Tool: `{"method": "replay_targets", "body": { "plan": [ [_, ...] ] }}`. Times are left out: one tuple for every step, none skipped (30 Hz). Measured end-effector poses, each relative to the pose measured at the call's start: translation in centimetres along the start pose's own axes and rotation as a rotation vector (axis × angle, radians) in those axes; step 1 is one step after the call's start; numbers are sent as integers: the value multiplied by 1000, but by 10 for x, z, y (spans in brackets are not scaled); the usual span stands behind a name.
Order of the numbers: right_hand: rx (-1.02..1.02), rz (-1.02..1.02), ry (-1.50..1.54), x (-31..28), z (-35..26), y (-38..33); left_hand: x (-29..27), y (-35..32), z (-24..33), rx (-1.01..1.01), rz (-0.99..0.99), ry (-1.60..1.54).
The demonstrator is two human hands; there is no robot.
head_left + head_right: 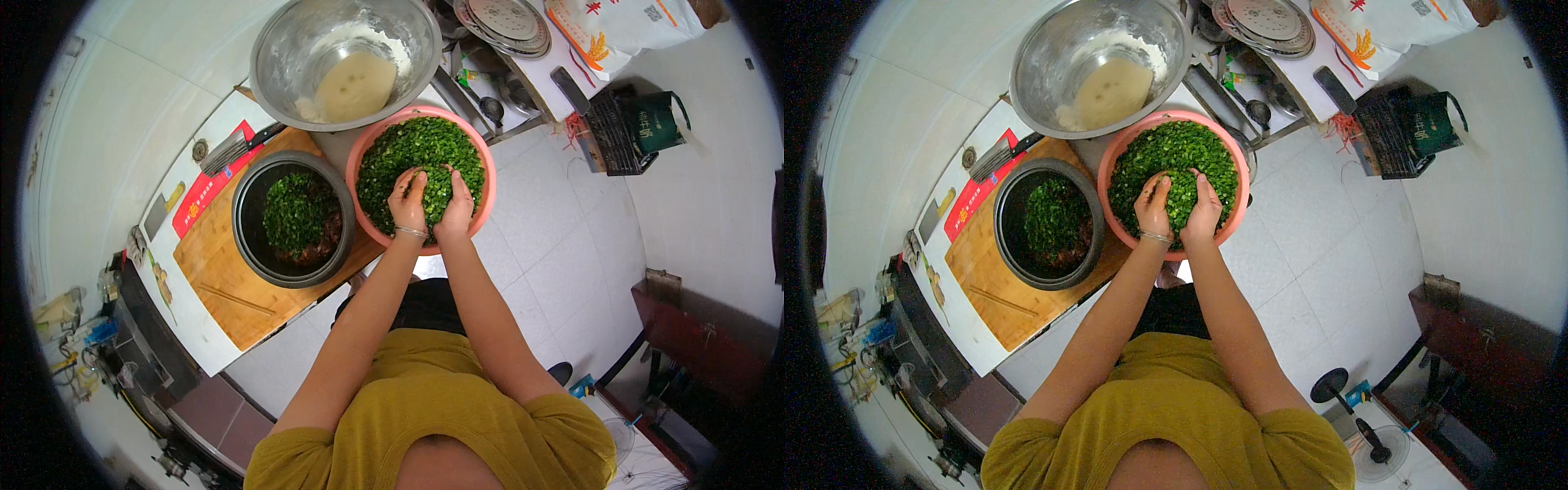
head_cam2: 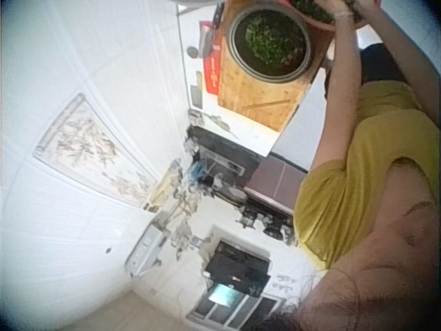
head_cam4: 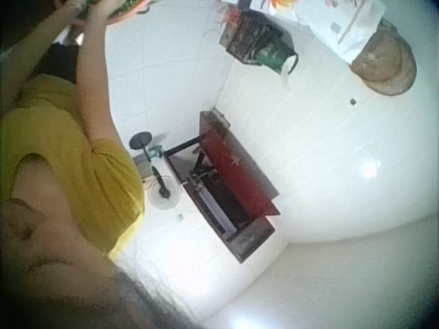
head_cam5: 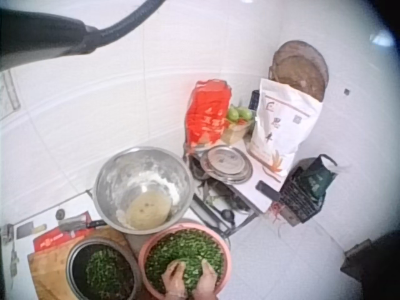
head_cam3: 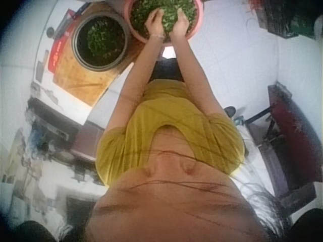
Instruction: The person transfers chopped green vegetables from a pink bowl into a dark pot and mixes them by hand. The person repeatedly scoops the vegetables and incorporates them into the mixture in the pot, using both hands to ensure even distribution.
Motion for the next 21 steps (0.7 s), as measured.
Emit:
{"method": "replay_targets", "body": {
  "plan": [
    [-13,-21,-6,4,-6,-1,4,1,1,7,-12,-24],
    [-26,-41,-12,7,-12,-4,8,1,2,12,-24,-47],
    [-22,-57,11,12,-19,-7,14,1,7,22,-40,-36],
    [-28,-32,34,11,-22,-8,18,-1,10,19,-53,-34],
    [-33,-7,58,10,-25,-10,22,-3,14,17,-66,-32],
    [-40,17,82,9,-27,-12,26,-5,17,14,-79,-30],
    [-48,11,85,10,-29,-14,26,-6,17,0,-76,-79],
    [-58,7,88,11,-32,-17,28,-8,20,-4,-89,-98],
    [-67,0,90,13,-36,-21,30,-10,24,-6,-100,-117],
    [-75,-7,92,17,-39,-26,31,-12,29,-8,-111,-136],
    [-79,24,81,19,-42,-31,33,-14,35,-1,-120,-143],
    [-92,1,72,26,-44,-36,33,-16,44,8,-129,-149],
    [-103,-22,63,33,-46,-41,33,-17,53,19,-136,-156],
    [-115,-47,53,42,-49,-47,31,-17,61,22,-134,-154],
    [-125,-74,36,55,-53,-57,27,-17,72,29,-127,-152],
    [-126,-82,27,64,-50,-63,22,-17,83,37,-119,-152],
    [-126,-91,18,75,-46,-69,17,-17,95,32,-121,-172],
    [-129,-99,11,84,-43,-75,10,-16,105,38,-122,-203],
    [-115,-110,18,96,-38,-84,1,-13,115,44,-122,-235],
    [-115,-130,2,110,-33,-91,-8,-10,125,51,-122,-267],
    [-96,-145,3,120,-22,-97,-22,-7,138,101,-111,-237]
  ]
}}
Point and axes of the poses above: each hand's wrist, its own y-axis towards the middle knuckle, its own x-axis out of the palm, z = x × y, the point moved 10 cm from there along y, towards the middle knuckle, and after that the axes turned 8 degrees about -y, right-handed, at the moved point
